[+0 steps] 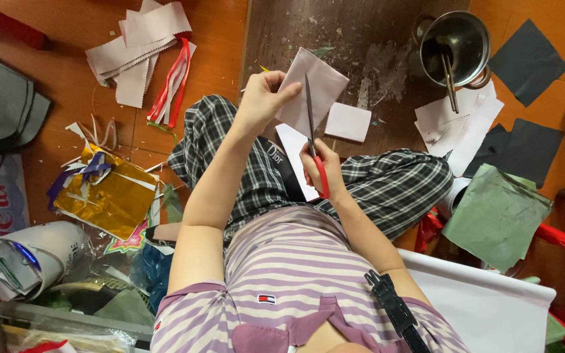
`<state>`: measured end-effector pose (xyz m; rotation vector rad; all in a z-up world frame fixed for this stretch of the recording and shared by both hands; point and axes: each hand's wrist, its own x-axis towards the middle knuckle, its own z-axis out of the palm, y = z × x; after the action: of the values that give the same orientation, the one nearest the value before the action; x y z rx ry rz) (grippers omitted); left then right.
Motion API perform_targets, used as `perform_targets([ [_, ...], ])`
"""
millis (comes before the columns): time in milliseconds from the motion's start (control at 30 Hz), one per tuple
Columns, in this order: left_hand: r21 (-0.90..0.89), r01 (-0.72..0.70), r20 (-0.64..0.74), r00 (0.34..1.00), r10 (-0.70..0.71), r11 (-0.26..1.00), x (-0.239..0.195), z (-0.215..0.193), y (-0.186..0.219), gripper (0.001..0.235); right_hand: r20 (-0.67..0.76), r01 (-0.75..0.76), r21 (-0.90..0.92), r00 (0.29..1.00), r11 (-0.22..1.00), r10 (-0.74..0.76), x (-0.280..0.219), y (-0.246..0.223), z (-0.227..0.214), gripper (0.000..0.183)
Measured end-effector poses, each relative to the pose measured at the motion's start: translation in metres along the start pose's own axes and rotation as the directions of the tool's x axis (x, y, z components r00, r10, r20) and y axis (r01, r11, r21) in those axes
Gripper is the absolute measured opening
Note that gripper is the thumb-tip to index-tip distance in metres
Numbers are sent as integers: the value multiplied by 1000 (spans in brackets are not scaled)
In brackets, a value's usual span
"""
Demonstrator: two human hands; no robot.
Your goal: Folding and cutting pieces of white and red paper to create decorative items.
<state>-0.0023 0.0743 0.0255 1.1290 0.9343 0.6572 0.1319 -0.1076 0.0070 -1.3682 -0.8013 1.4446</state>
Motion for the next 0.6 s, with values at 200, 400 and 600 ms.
perform_targets([
  [200, -8, -9, 19, 1000, 10, 1000, -4, 11, -20, 15, -20, -11, -8, 1000, 1000, 11, 7, 17, -5, 10],
  [400, -30, -21, 32, 999, 22, 999, -10, 11, -22, 16, -52, -8, 9, 999, 1000, 9, 5, 28, -5, 11],
  [600, 45, -31, -16, 999, 31, 999, -1, 5, -13, 17, -55, 11, -16, 998, 1000, -12, 2, 0, 6, 40],
])
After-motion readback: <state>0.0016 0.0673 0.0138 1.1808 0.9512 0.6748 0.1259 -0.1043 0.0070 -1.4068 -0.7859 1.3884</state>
